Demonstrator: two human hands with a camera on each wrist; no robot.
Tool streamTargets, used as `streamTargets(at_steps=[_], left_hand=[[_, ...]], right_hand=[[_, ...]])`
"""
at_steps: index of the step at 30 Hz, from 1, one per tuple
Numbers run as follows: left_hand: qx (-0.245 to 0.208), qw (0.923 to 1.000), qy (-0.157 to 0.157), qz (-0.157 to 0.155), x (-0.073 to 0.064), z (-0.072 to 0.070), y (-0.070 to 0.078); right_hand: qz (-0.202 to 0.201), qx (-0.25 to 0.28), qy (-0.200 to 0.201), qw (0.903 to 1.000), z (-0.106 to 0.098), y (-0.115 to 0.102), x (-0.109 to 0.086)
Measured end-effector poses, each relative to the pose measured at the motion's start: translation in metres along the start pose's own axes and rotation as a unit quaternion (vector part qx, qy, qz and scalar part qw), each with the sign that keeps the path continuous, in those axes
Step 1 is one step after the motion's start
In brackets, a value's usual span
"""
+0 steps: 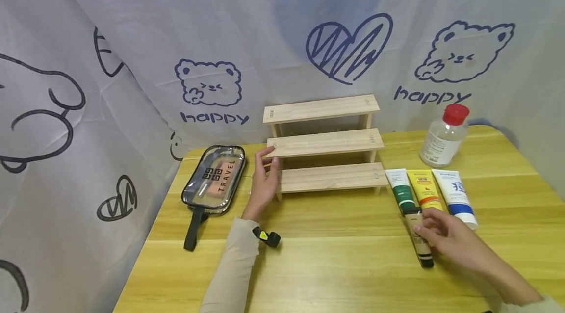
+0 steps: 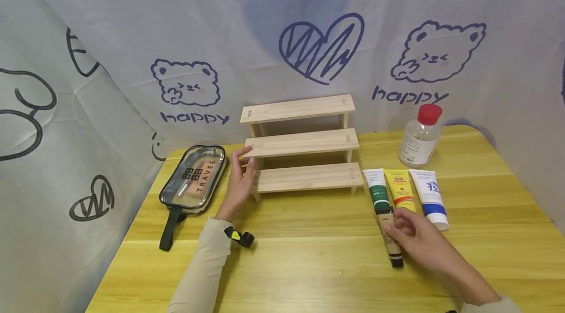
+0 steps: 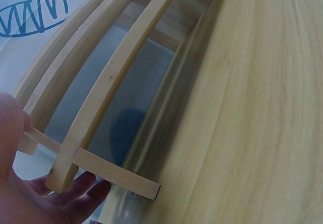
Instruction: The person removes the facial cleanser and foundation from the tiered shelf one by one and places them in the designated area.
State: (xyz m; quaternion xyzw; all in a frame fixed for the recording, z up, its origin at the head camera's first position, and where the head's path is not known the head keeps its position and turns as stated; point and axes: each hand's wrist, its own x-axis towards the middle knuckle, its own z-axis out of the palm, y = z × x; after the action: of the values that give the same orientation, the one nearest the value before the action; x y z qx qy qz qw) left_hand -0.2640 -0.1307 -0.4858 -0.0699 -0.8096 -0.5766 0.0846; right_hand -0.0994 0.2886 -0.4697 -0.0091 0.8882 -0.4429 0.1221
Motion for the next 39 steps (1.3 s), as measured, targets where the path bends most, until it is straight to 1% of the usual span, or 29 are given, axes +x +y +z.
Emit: streamTargets(at_steps=[5,8,12,16,22,24,31,34,39], left_hand=[[-0.004,1.0,0.0,0.002,0.0,0.0,-0.001],[-0.002,1.0,-0.002,-0.002,0.001,-0.001,-0.001],[0.0,1.0,-0.004,-0.004,0.002,-0.001,0.0],[0.003,1.0,-0.002,-0.004,0.001,-0.002,0.001],[0.006,0.9999,0.0,-0.01,0.001,-0.001,0.001],[0.006,0.9999,0.0,-0.009,0.001,-0.001,0.001],[0.007,1.0,0.002,-0.005,0.001,0.0,0.0],[0.006,1.0,0.0,-0.004,0.002,0.0,0.0],[0.0,1.0,0.0,0.002,0.0,0.001,0.001]], right_hand=[[0.024,0.008,-0.025,0.9994,0.0,0.001,-0.002],[0.035,0.009,-0.037,0.9986,0.001,0.001,-0.003],[0.042,0.029,-0.049,0.9975,0.004,0.003,-0.005],[0.055,0.038,-0.042,0.9969,0.005,0.004,-0.005],[0.069,-0.002,-0.021,0.9974,0.006,0.006,-0.006],[0.069,-0.009,-0.017,0.9974,0.006,0.006,-0.007],[0.048,-0.053,0.01,0.9974,0.007,0.007,-0.018],[0.044,-0.051,0.007,0.9977,0.009,0.007,-0.024],[0.045,-0.029,-0.002,0.9986,0.011,0.007,-0.027]])
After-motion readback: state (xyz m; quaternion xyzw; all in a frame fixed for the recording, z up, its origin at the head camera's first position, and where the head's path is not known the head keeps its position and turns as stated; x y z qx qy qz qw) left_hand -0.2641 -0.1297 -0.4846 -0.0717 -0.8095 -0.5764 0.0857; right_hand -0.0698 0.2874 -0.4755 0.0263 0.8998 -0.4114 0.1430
